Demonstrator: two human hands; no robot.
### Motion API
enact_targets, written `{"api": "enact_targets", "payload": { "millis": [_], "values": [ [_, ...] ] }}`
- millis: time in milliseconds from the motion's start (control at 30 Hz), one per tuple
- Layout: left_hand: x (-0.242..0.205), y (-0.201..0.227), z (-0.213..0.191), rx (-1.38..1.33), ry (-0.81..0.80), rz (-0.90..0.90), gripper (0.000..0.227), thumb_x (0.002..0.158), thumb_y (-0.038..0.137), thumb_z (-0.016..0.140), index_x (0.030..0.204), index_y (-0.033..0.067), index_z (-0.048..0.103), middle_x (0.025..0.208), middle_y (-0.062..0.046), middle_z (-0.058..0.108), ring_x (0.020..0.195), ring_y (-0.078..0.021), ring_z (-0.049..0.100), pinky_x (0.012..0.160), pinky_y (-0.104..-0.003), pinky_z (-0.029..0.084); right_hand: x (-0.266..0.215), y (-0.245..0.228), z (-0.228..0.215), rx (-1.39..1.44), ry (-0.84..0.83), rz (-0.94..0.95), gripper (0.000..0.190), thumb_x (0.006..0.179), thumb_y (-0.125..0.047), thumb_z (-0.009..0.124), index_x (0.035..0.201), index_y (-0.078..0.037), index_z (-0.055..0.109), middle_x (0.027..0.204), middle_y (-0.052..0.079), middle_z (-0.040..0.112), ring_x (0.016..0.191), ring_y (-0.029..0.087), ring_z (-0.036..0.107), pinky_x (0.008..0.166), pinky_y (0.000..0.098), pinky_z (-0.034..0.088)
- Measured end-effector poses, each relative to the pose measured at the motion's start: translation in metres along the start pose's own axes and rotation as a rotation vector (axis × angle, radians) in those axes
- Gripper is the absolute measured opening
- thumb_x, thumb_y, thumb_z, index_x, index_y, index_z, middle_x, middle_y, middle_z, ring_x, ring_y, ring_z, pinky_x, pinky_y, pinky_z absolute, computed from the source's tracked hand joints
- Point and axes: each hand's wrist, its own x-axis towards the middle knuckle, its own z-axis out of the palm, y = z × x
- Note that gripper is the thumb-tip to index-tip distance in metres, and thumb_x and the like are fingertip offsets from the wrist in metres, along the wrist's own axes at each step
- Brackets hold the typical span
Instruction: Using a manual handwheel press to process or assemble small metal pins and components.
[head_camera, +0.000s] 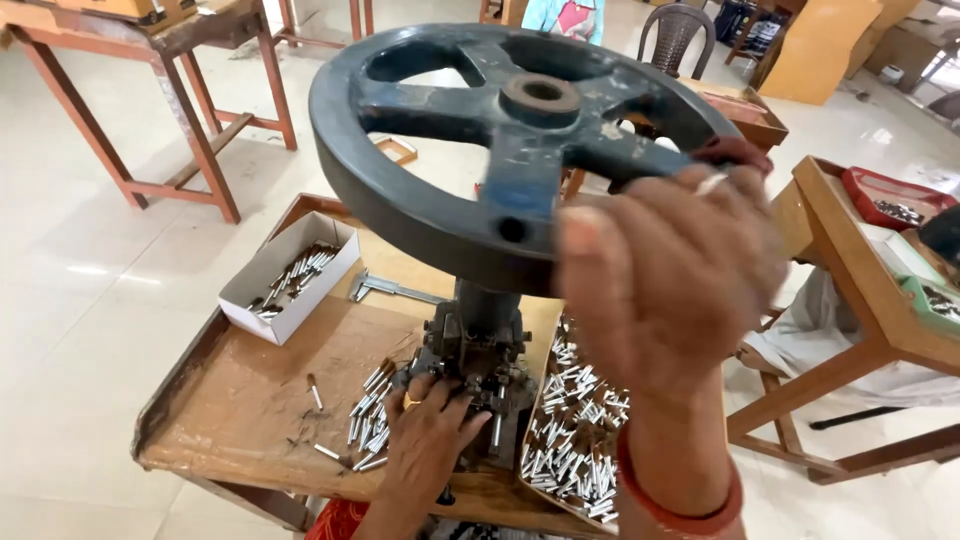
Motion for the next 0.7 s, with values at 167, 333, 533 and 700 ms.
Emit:
{"api": "enact_targets", "payload": {
  "millis": [167,333,533,700],
  "values": [
    [-0.016,0.004,0.053,-0.078,0.133,0.124,0.026,0.087,0.011,0.069,0.111,0.0167,0.079,0.107,-0.001,0.076,0.102,-0.0243,0.066,0.097,-0.048,0.048,-0.02,0.069,-0.002,0.54,0.123,0.38,0.044,0.108,-0.031,0.055,0.073,-0.008,0.066,0.059,0.001,0.057,0.049,0.009,0.053,0.058,0.0263,0.045],
    [-0.009,0.058,0.029,-0.551,0.059,0.355,0.027,0.101,0.031,0.067,0.095,0.0049,0.072,0.096,-0.011,0.074,0.082,-0.0221,0.07,0.068,-0.032,0.062,-0.032,0.083,0.001,0.75,0.1,0.254,0.056,0.124,-0.023,0.052,0.079,0.009,0.064,0.07,0.016,0.062,0.064,0.025,0.055,0.093,0.0316,0.048],
    [0.001,-0.089,-0.013,0.0,0.09,-0.312,0.034,0.095,0.027,0.064,0.074,0.0006,0.071,0.077,-0.018,0.07,0.064,-0.0336,0.068,0.062,-0.049,0.055,-0.003,0.043,-0.01,0.526,0.044,0.128,0.058,0.124,-0.027,0.048,0.081,0.005,0.07,0.072,0.012,0.064,0.065,0.022,0.061,0.083,0.0304,0.048],
    [-0.024,-0.173,0.043,0.163,-0.082,-0.228,0.009,0.084,0.007,0.064,0.081,0.0024,0.071,0.096,-0.018,0.072,0.079,-0.0362,0.072,0.069,-0.047,0.06,-0.002,0.036,-0.007,0.519,0.021,0.157,0.061,0.121,-0.03,0.048,0.076,0.005,0.068,0.067,0.012,0.063,0.059,0.02,0.057,0.066,0.0264,0.039]
  ]
}}
